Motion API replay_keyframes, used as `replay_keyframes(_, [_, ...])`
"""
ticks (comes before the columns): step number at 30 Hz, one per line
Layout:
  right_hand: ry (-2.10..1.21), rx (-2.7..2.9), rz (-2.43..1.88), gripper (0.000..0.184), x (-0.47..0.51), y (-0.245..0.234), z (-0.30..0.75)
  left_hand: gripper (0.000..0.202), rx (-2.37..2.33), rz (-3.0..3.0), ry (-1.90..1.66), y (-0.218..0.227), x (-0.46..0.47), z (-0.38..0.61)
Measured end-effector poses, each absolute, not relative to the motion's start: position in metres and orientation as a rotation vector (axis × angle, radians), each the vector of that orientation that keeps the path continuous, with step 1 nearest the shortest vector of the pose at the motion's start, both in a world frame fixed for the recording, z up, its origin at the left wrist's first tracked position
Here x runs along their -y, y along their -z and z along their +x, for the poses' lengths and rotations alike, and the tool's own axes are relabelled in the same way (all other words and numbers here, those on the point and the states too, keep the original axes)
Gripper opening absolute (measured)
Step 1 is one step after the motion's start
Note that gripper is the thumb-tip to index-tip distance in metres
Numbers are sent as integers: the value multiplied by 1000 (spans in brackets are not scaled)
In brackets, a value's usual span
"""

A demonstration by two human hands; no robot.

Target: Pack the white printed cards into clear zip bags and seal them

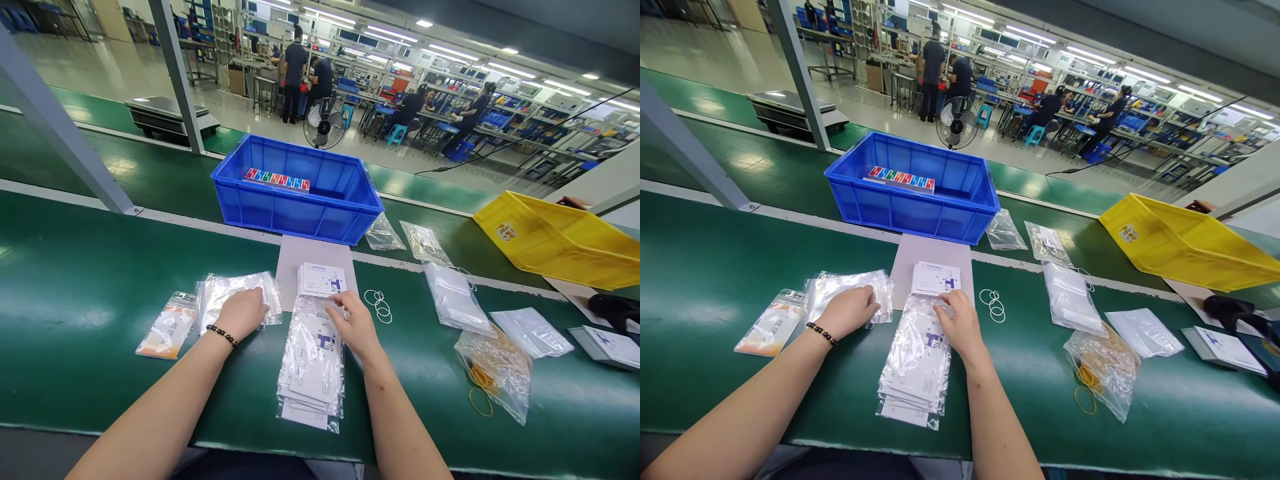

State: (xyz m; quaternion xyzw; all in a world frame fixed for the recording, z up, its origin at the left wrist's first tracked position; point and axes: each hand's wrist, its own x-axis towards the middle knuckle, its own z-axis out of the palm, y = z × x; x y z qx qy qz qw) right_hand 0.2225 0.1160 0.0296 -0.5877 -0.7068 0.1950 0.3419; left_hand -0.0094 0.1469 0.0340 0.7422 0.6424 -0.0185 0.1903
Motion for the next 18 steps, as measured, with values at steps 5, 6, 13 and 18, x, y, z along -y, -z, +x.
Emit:
replay_keyframes(5, [-487,1807,-1442,8,-115,-25,214,20,-1792,2120,30,-35,-146,-8])
replay_keyframes(6, [-517,1801,-1409,10,-114,-25,210,20,-1755,2118,-45,-37,-145,-7])
replay_keyframes(13, [-855,1870,-1267,34,-102,-14,179,14,-1295,2047,-428,-41,-123,16])
replay_keyframes(18, [-298,2122,-1248,35,-100,-8,174,20,-1190,1686,-661,-32,-122,24])
